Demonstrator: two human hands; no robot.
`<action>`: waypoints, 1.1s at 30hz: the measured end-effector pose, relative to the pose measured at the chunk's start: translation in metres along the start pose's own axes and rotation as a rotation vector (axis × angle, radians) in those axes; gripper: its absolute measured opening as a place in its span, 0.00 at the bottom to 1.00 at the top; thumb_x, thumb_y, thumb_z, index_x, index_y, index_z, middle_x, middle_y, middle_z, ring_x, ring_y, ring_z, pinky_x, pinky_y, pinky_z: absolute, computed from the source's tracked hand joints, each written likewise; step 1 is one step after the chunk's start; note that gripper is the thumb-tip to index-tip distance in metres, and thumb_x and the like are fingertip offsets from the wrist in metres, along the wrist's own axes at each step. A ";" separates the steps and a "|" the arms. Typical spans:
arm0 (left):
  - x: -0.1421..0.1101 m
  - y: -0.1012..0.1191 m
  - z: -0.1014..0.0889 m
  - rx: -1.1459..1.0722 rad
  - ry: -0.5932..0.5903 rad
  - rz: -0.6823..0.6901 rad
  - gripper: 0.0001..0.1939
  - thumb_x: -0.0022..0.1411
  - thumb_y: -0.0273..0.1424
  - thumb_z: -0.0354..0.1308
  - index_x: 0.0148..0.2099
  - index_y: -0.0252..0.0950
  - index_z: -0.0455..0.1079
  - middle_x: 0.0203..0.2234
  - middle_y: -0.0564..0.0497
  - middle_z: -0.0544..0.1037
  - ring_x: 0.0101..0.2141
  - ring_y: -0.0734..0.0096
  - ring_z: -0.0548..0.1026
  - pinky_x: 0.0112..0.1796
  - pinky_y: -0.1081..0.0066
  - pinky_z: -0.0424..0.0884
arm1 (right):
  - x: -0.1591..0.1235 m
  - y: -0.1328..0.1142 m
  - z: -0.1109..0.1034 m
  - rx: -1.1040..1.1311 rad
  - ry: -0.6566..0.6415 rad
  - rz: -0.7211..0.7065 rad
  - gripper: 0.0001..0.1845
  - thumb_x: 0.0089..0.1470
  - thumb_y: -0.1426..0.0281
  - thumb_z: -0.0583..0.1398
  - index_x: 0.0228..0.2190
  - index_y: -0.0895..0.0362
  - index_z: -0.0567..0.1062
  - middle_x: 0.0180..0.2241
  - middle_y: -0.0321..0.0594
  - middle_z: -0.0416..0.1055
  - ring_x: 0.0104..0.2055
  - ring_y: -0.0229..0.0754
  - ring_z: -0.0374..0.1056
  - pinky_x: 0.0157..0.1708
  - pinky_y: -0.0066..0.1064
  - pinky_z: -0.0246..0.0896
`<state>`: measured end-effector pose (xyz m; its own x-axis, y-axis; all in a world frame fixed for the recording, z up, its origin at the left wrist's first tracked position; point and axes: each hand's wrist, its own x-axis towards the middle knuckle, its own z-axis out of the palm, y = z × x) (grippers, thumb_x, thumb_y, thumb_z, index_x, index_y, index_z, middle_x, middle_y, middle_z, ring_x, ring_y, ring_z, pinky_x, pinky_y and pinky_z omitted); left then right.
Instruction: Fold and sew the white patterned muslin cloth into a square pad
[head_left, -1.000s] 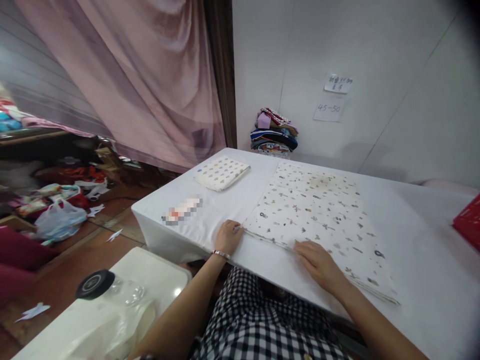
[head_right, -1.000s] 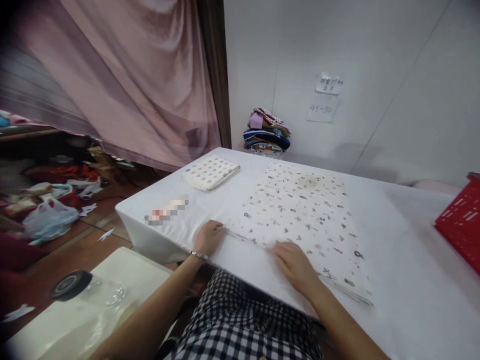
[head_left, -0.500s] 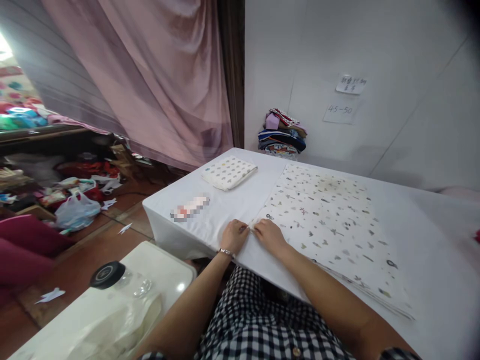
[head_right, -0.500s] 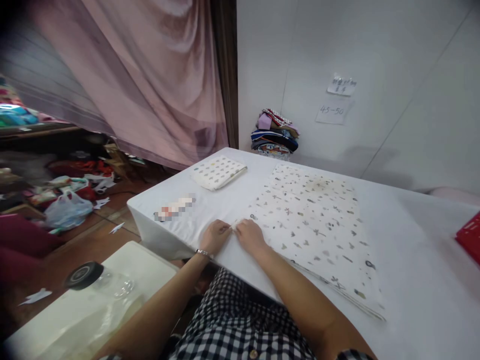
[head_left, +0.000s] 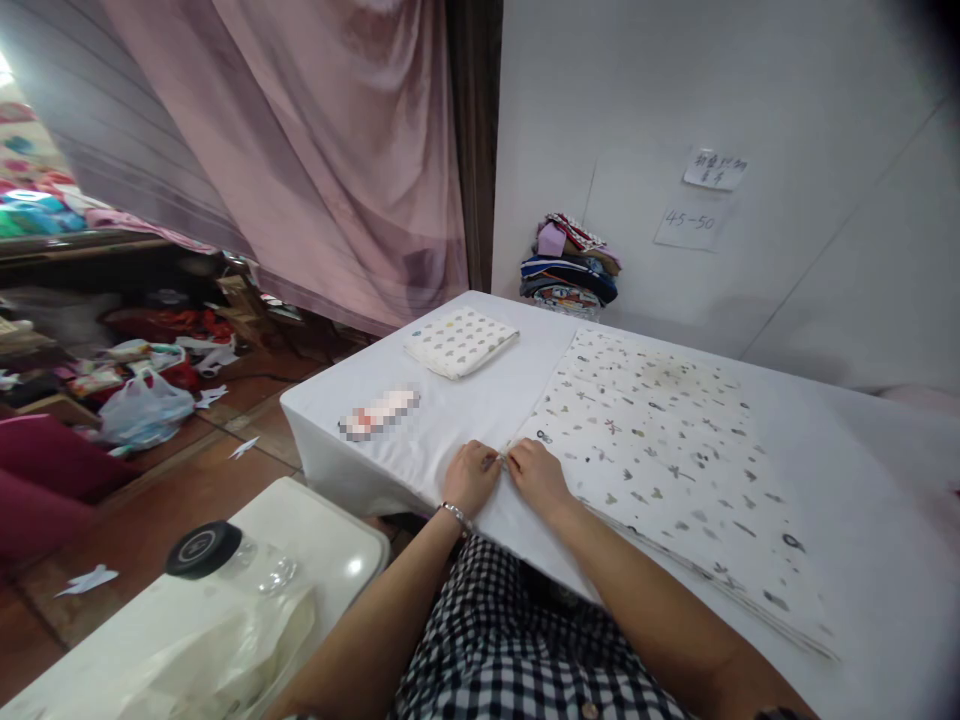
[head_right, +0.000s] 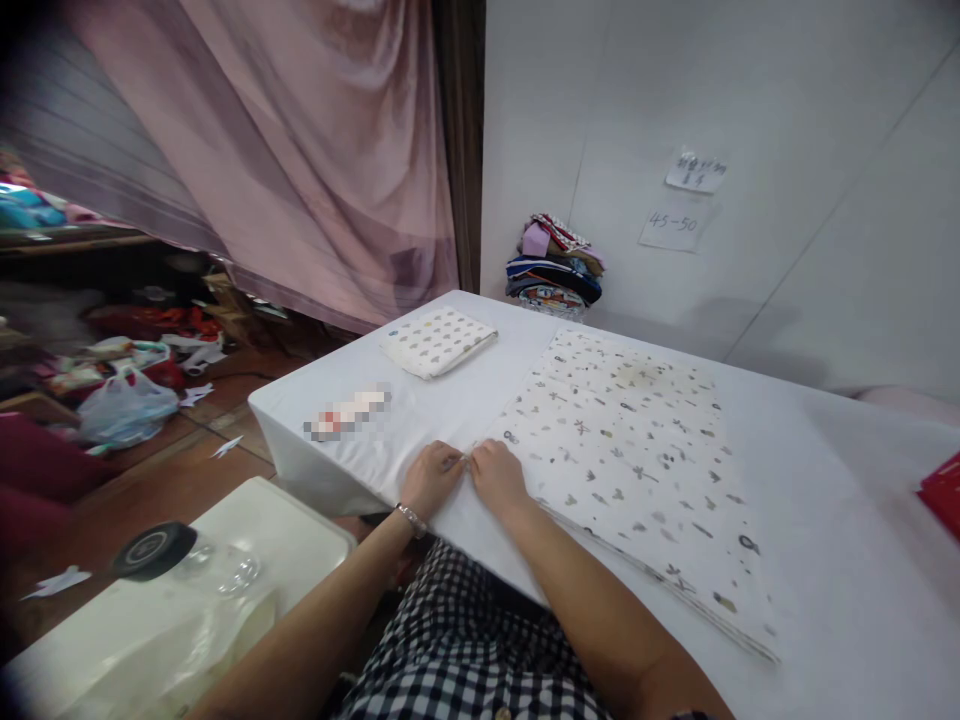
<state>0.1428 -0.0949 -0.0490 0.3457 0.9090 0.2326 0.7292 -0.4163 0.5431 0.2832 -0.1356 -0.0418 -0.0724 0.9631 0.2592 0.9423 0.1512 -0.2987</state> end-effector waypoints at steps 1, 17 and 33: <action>0.000 0.000 0.000 0.001 -0.002 0.001 0.06 0.57 0.32 0.54 0.34 0.39 0.72 0.33 0.52 0.73 0.38 0.69 0.69 0.40 0.71 0.63 | 0.000 -0.001 0.000 -0.029 -0.009 -0.005 0.11 0.60 0.68 0.51 0.30 0.56 0.71 0.35 0.40 0.67 0.41 0.40 0.61 0.39 0.29 0.55; 0.000 0.003 -0.003 0.003 0.001 -0.002 0.06 0.57 0.31 0.54 0.30 0.37 0.69 0.32 0.51 0.72 0.36 0.70 0.68 0.40 0.70 0.62 | 0.001 0.000 -0.004 -0.118 -0.063 -0.006 0.13 0.61 0.70 0.48 0.31 0.57 0.71 0.36 0.42 0.68 0.40 0.40 0.61 0.38 0.29 0.55; 0.001 0.003 -0.002 -0.106 0.016 -0.051 0.06 0.56 0.29 0.54 0.28 0.39 0.70 0.40 0.52 0.73 0.42 0.70 0.69 0.47 0.69 0.63 | 0.003 0.001 -0.003 0.087 -0.008 0.044 0.15 0.61 0.71 0.49 0.28 0.56 0.72 0.31 0.36 0.69 0.37 0.36 0.63 0.38 0.26 0.52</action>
<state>0.1442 -0.0952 -0.0453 0.2994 0.9296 0.2150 0.6790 -0.3659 0.6364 0.2847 -0.1331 -0.0385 -0.0345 0.9709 0.2370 0.9127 0.1272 -0.3883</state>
